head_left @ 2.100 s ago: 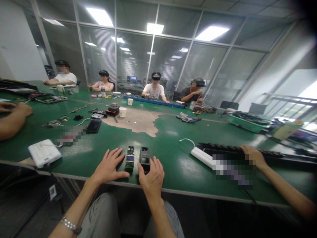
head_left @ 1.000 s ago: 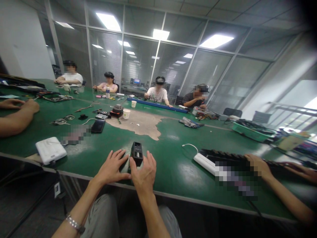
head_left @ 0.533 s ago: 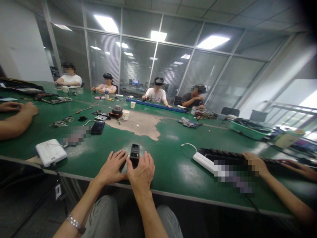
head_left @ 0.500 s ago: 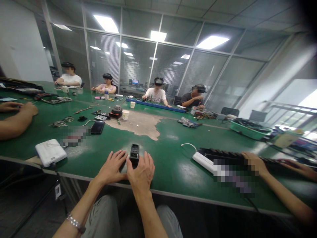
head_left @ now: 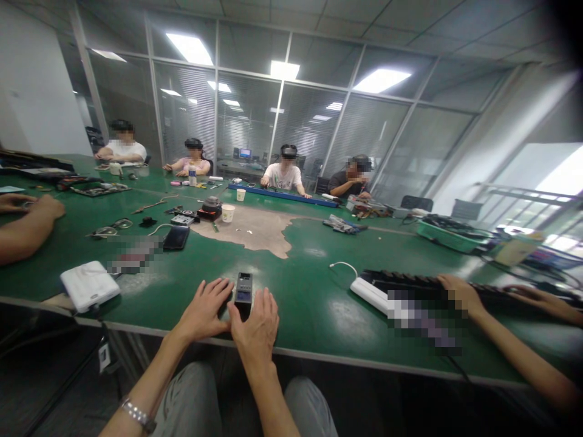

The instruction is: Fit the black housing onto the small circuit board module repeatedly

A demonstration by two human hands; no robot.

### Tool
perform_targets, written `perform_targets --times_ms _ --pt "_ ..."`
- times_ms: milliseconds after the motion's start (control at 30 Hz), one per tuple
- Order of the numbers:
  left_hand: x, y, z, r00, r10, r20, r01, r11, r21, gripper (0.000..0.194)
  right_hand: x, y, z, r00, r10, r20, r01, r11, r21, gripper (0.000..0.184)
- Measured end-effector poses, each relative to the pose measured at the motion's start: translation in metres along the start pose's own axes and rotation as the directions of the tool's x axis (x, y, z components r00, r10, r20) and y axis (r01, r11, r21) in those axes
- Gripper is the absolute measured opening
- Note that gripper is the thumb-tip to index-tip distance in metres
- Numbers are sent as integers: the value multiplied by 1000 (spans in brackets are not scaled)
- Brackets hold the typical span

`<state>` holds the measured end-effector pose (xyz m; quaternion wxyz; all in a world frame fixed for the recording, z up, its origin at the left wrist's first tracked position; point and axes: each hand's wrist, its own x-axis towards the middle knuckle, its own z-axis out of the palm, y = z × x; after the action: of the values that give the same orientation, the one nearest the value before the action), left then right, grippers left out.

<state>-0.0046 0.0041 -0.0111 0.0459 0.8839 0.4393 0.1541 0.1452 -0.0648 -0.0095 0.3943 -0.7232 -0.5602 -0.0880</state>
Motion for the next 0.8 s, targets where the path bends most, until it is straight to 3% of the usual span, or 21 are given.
perform_targets --times_ms 200,433,633,800 --pt "0 -1 1 1000 12 7 -12 1000 28 79 2 -2 2 1000 13 24 -14 999 33 50" --pt "0 -1 1 1000 20 3 -20 999 46 76 4 -4 2 1000 -4 8 3 998 61 50" --pt "0 0 -1 1000 18 9 -18 1000 8 77 21 -11 -7 995 -45 -87 56 991 118 52" --pt "1 0 -1 1000 17 2 -17 1000 -7 90 37 -13 -21 988 -56 -141 73 990 118 53"
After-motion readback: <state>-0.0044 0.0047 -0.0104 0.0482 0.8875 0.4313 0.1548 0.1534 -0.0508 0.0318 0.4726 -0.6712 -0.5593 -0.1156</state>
